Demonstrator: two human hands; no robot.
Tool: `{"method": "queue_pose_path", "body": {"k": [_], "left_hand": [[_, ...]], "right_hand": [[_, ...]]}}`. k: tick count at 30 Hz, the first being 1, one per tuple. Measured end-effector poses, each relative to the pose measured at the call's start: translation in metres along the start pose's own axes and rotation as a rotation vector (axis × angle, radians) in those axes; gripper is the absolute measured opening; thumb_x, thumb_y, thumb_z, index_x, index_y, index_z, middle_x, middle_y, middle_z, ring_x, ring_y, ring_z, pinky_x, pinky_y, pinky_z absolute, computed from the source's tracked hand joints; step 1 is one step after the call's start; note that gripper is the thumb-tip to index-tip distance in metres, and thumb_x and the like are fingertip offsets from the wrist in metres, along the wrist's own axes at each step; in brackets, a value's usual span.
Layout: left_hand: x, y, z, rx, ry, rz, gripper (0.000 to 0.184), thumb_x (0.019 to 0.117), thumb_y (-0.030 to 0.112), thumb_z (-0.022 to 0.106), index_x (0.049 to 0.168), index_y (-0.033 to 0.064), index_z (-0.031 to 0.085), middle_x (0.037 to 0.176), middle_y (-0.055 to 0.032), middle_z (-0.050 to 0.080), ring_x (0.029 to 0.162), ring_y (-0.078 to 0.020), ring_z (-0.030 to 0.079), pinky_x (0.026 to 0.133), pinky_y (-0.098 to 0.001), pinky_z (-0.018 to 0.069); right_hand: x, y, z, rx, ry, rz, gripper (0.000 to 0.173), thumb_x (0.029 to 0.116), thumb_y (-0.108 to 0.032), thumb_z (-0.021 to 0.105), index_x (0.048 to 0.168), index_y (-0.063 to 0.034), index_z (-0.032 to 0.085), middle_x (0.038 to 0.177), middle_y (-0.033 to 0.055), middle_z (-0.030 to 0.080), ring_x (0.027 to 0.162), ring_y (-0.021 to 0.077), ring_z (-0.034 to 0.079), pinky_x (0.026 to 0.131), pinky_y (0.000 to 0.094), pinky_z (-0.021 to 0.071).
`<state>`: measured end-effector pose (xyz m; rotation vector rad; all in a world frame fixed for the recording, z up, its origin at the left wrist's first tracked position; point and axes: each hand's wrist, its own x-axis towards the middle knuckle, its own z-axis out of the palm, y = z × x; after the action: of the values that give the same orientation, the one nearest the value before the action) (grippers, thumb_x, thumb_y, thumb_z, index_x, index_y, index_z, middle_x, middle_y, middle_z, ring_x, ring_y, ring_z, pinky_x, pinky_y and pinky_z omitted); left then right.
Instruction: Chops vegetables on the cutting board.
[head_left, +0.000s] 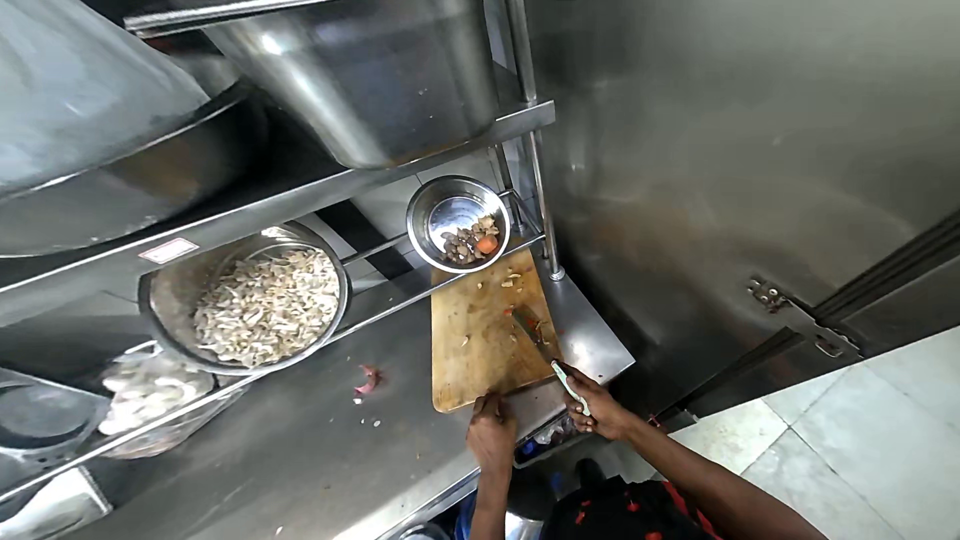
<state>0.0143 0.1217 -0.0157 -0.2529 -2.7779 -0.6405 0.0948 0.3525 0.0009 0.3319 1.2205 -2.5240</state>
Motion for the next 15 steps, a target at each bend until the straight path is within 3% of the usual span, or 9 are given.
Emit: {"method": "queue_pose_path", "body": {"k": [4, 6, 9, 11, 13, 15], "left_hand": [[-0.001, 0.002, -0.001, 0.018, -0.028, -0.024, 0.022, 0.0961, 0.024, 0.062, 0.110, 0.0174, 0.078, 0.109, -0.0069, 0.074, 0.088, -0.0287, 0.074, 0.067, -0.0550, 0.0608], [0.000, 0.001, 0.000, 0.014, -0.008, -0.019, 0.022, 0.0965, 0.024, 0.062, 0.109, 0.0178, 0.079, 0.108, -0.0067, 0.074, 0.087, -0.0279, 0.074, 0.066, -0.0542, 0.0608], [0.000, 0.000, 0.001, 0.017, 0.004, -0.017, 0.021, 0.0965, 0.025, 0.062, 0.107, 0.0182, 0.079, 0.108, -0.0059, 0.074, 0.087, -0.0262, 0.074, 0.066, -0.0527, 0.0612], [-0.001, 0.001, 0.001, 0.019, 0.000, -0.018, 0.020, 0.0964, 0.024, 0.063, 0.107, 0.0176, 0.079, 0.108, -0.0062, 0.074, 0.087, -0.0263, 0.074, 0.066, -0.0525, 0.0613], [0.000, 0.001, 0.001, 0.025, 0.000, -0.022, 0.020, 0.0963, 0.024, 0.063, 0.107, 0.0177, 0.079, 0.107, -0.0056, 0.074, 0.086, -0.0262, 0.074, 0.066, -0.0523, 0.0612], [0.000, 0.002, 0.002, 0.029, 0.001, -0.029, 0.020, 0.0962, 0.024, 0.063, 0.106, 0.0184, 0.079, 0.108, -0.0053, 0.074, 0.086, -0.0262, 0.074, 0.065, -0.0522, 0.0610]], "right_hand": [[0.002, -0.009, 0.002, 0.046, 0.030, 0.018, 0.034, 0.1068, -0.050, 0.047, 0.136, -0.0334, 0.051, 0.072, -0.0027, 0.047, 0.046, 0.0072, 0.041, 0.042, 0.0231, 0.0400], [0.004, -0.017, 0.003, -0.082, 0.083, 0.014, 0.034, 0.1068, -0.049, 0.047, 0.134, -0.0283, 0.051, 0.074, 0.0002, 0.050, 0.046, 0.0094, 0.043, 0.042, 0.0253, 0.0423], [0.006, -0.031, 0.008, -0.500, 0.241, -0.008, 0.032, 0.1074, -0.035, 0.047, 0.135, -0.0193, 0.048, 0.084, 0.0084, 0.059, 0.051, 0.0186, 0.055, 0.048, 0.0352, 0.0526], [0.006, -0.042, 0.014, -0.892, 0.394, 0.002, 0.032, 0.1044, -0.031, 0.051, 0.133, -0.0160, 0.048, 0.082, 0.0120, 0.063, 0.057, 0.0251, 0.062, 0.054, 0.0436, 0.0558], [0.007, -0.052, 0.023, -1.215, 0.511, -0.010, 0.034, 0.1030, -0.034, 0.053, 0.130, -0.0136, 0.050, 0.083, 0.0140, 0.066, 0.071, 0.0317, 0.069, 0.063, 0.0523, 0.0572], [0.008, -0.056, 0.029, -1.408, 0.564, -0.036, 0.038, 0.1068, -0.044, 0.046, 0.128, -0.0131, 0.052, 0.085, 0.0138, 0.068, 0.080, 0.0345, 0.071, 0.068, 0.0548, 0.0578]]}}
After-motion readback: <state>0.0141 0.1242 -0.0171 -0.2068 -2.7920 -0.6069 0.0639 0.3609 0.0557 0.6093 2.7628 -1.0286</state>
